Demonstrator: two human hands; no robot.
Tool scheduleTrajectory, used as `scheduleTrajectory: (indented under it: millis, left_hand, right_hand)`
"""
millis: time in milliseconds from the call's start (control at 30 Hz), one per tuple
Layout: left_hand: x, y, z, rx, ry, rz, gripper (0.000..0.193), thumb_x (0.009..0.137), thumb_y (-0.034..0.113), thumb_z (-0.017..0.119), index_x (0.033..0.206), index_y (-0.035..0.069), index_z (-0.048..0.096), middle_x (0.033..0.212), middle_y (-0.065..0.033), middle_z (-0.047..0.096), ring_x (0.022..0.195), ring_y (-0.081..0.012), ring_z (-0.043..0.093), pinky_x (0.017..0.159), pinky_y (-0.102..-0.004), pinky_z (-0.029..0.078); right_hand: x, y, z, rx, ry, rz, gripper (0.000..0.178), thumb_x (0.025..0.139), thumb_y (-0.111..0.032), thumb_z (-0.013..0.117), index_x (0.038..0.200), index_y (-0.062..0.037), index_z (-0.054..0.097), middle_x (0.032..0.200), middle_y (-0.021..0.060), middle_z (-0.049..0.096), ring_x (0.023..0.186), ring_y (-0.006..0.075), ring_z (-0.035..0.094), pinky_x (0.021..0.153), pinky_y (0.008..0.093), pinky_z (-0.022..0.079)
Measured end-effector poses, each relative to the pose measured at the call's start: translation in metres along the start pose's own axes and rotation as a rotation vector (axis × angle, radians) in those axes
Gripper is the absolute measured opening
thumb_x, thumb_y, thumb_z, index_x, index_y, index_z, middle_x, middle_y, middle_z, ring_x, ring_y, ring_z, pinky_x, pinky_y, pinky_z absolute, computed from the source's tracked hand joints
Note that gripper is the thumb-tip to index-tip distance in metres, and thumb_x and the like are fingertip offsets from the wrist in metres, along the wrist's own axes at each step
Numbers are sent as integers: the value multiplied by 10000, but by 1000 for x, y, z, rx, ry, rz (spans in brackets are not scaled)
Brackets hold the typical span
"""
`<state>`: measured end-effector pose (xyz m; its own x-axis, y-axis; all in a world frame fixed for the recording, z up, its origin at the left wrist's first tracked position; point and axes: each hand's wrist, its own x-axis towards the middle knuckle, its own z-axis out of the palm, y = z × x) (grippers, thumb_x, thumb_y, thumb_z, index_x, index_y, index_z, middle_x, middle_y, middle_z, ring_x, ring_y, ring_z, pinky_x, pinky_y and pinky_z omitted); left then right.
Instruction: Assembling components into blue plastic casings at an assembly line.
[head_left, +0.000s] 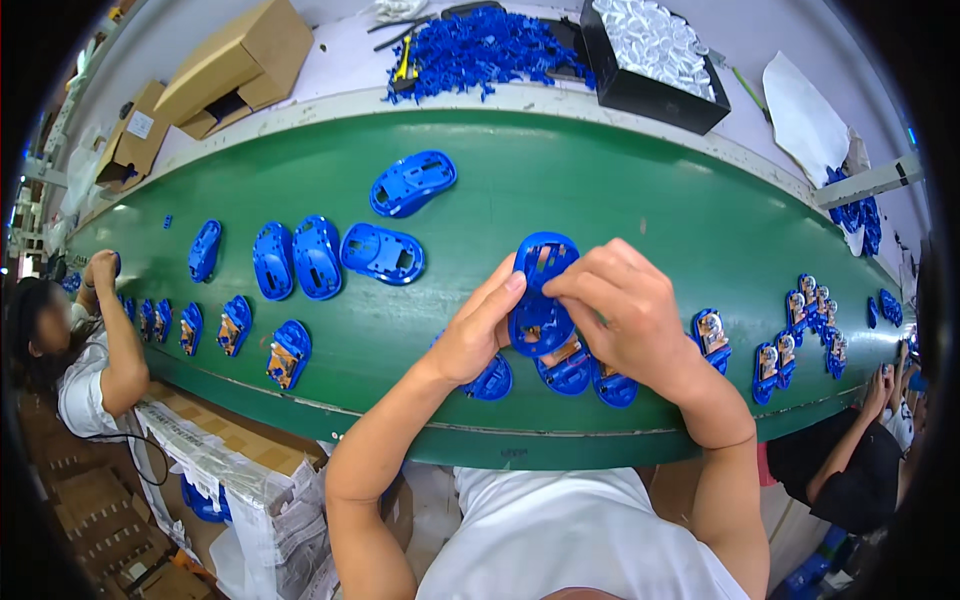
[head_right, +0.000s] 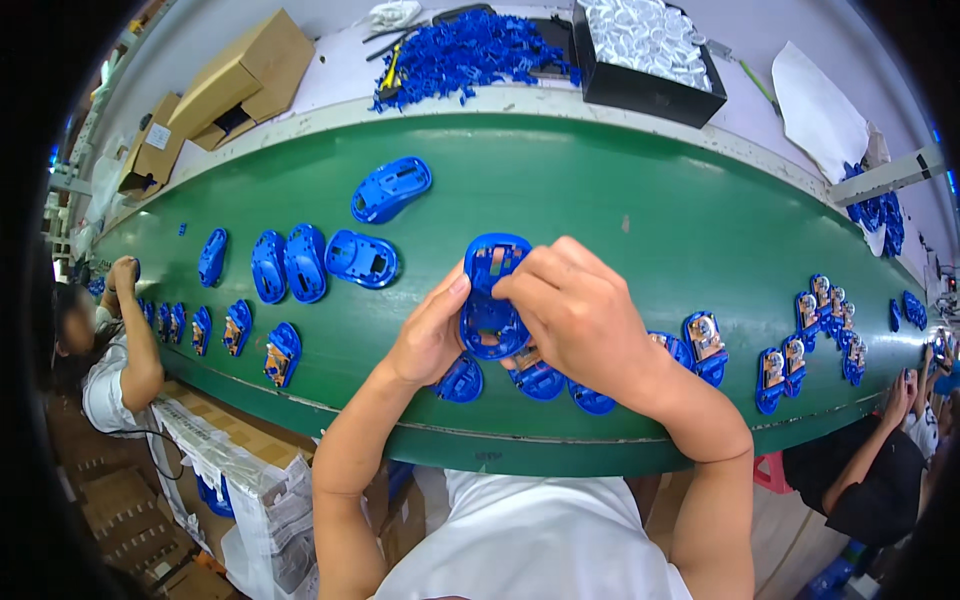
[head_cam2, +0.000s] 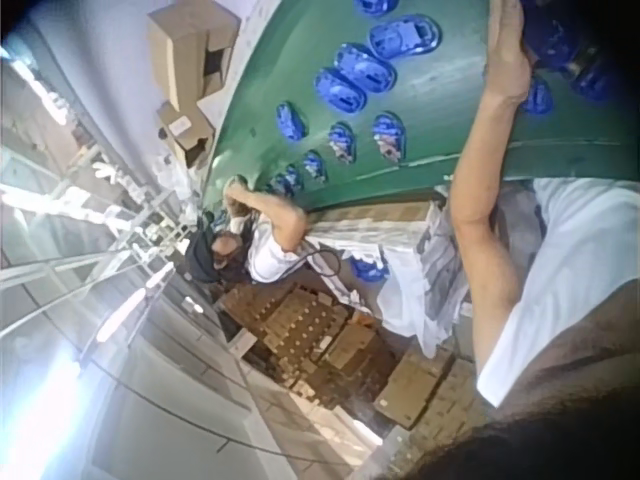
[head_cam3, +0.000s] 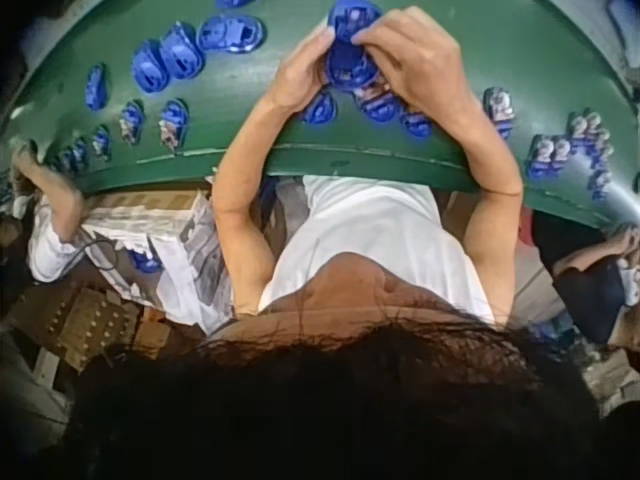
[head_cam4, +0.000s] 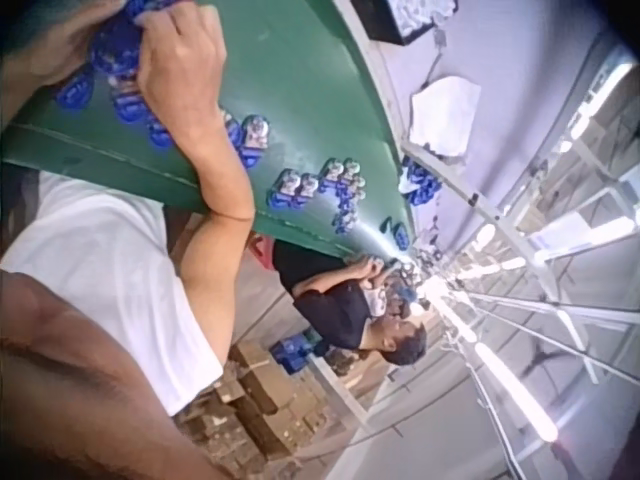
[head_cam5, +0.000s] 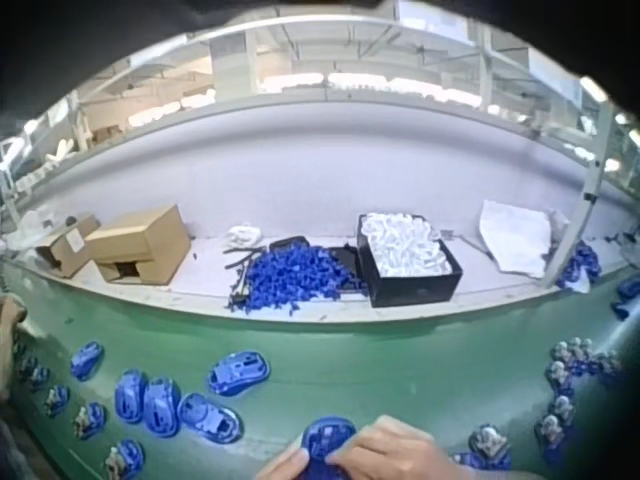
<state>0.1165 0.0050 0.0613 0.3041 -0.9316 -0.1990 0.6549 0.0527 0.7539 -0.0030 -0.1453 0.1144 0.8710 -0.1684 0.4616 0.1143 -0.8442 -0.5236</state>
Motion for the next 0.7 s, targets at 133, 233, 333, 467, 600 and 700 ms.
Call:
scheduleTrajectory:
  millis: [133, 233, 333, 467, 600, 700]
  left_hand:
    - [-1, 4, 2, 31, -3, -47, 503, 1075, 288, 390, 1514, 42, 390, 1302, -121, 607, 987, -169, 653, 717, -246, 558]
    - [-2, 7, 0, 50, -18, -73, 508, 1075, 287, 395, 1518, 39, 387, 1287, -110, 611, 972, -150, 638, 725, -234, 542]
    - [-2, 9, -1, 129, -17, -102, 510, 1077, 300, 399, 1516, 39, 392, 1257, -99, 613, 940, -128, 612, 723, -221, 528]
    - [-4, 7, 5, 178, 2, -99, 512, 1079, 316, 405, 1512, 42, 401, 1224, -90, 615, 891, -111, 591, 700, -209, 509]
    - [-5, 3, 6, 217, 14, -84, 514, 1080, 330, 410, 1509, 47, 409, 1193, -84, 615, 836, -100, 574, 669, -200, 493]
    - [-6, 0, 3, 272, 6, -81, 515, 1081, 340, 413, 1508, 52, 416, 1168, -82, 614, 786, -95, 561, 644, -198, 483]
  right_hand:
    - [1, 1, 2, -25, -46, 5, 185, 732, 83, 718, 860, -49, 732, 921, 31, 663, 768, 195, 566, 696, 302, 501]
    - [-1, 0, 2, -35, -61, -25, 185, 736, 86, 709, 864, -46, 730, 911, 35, 656, 757, 197, 558, 692, 303, 497]
    - [-2, -2, -4, -73, -121, -31, 175, 747, 77, 691, 872, -40, 728, 928, 40, 655, 774, 202, 560, 708, 303, 496]
    - [-3, -9, -10, -117, -182, -40, 144, 758, 53, 675, 862, -37, 719, 938, 46, 649, 791, 208, 554, 725, 304, 492]
    - [-1, -13, -14, -172, -253, -43, 107, 766, 22, 664, 846, -36, 707, 940, 49, 638, 802, 214, 540, 740, 304, 485]
    - [1, -14, -15, -230, -348, -33, 82, 769, -9, 658, 837, -39, 693, 929, 48, 623, 805, 219, 521, 746, 304, 475]
